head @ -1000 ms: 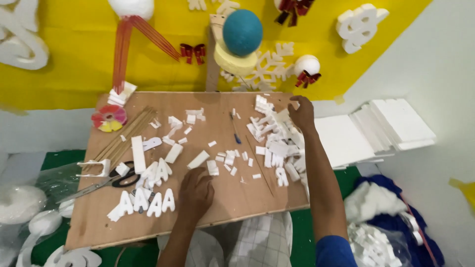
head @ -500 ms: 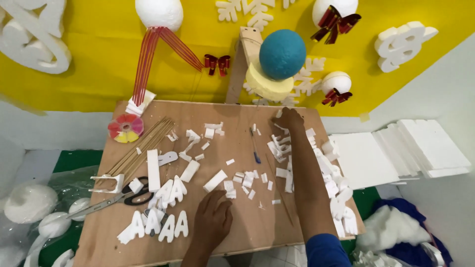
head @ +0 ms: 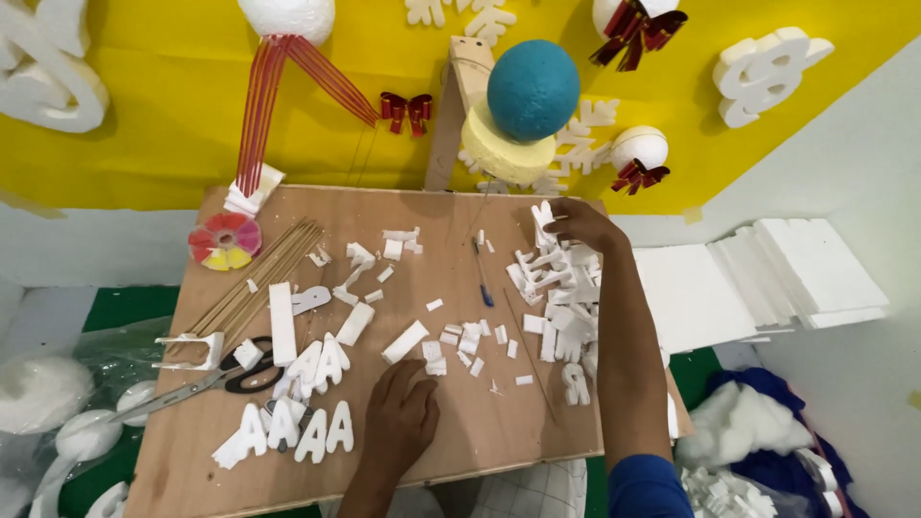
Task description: The person is sorting and assembling small white foam pieces on a wooden table, likely for a decorative craft project.
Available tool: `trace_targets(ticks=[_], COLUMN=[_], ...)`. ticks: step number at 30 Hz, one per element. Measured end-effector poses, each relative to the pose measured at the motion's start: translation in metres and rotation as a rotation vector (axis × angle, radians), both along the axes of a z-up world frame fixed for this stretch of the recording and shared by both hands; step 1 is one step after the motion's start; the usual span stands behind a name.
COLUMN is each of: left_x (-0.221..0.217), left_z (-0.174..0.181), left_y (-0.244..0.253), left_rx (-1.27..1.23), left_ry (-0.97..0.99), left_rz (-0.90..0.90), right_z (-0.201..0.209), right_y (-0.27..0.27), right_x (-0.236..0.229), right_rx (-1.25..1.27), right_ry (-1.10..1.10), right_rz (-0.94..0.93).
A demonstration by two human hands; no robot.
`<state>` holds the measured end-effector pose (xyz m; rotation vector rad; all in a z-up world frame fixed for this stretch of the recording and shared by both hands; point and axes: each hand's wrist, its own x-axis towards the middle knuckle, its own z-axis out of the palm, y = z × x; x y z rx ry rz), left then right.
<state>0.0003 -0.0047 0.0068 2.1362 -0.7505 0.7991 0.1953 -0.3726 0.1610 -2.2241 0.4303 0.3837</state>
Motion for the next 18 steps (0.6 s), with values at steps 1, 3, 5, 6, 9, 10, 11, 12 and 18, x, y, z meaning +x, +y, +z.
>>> trace_targets(ticks=[1, 3, 5, 6, 9, 10, 11, 12, 18], left_x=[0.000, 0.001, 0.000, 0.000, 0.001, 0.000, 0.000, 0.000, 0.002], left_z=[0.000, 0.001, 0.002, 0.002, 0.001, 0.000, 0.000, 0.000, -0.001], left_y=[0.000, 0.000, 0.001, 0.001, 0.001, 0.001, 0.001, 0.001, 0.000], left_rx=[0.000, 0.020, 0.025, 0.029, 0.035, 0.035, 0.036, 0.037, 0.019], left_ry=[-0.003, -0.002, 0.001, 0.008, 0.022, 0.020, 0.024, 0.027, -0.007], left_rz=[-0.002, 0.002, 0.005, 0.009, 0.001, 0.001, 0.004, 0.007, 0.000], right_z=[-0.002, -0.005, -0.009, -0.011, -0.016, -0.019, -0.022, -0.026, -0.037], right_y=[-0.002, -0.005, -0.009, -0.011, -0.014, -0.016, -0.018, -0.020, -0.023], right_x=[-0.001, -0.002, -0.004, -0.005, -0.005, -0.004, -0.002, 0.000, 0.007], right_rx=[0.000, 0.018, 0.033, 0.047, 0.039, 0.038, 0.041, 0.045, 0.056], right_ry=[-0.003, -0.018, -0.040, -0.058, -0.081, -0.083, -0.100, -0.117, -0.202], right_rz=[-0.002, -0.009, -0.020, -0.029, -0.028, -0.028, -0.040, -0.053, -0.085])
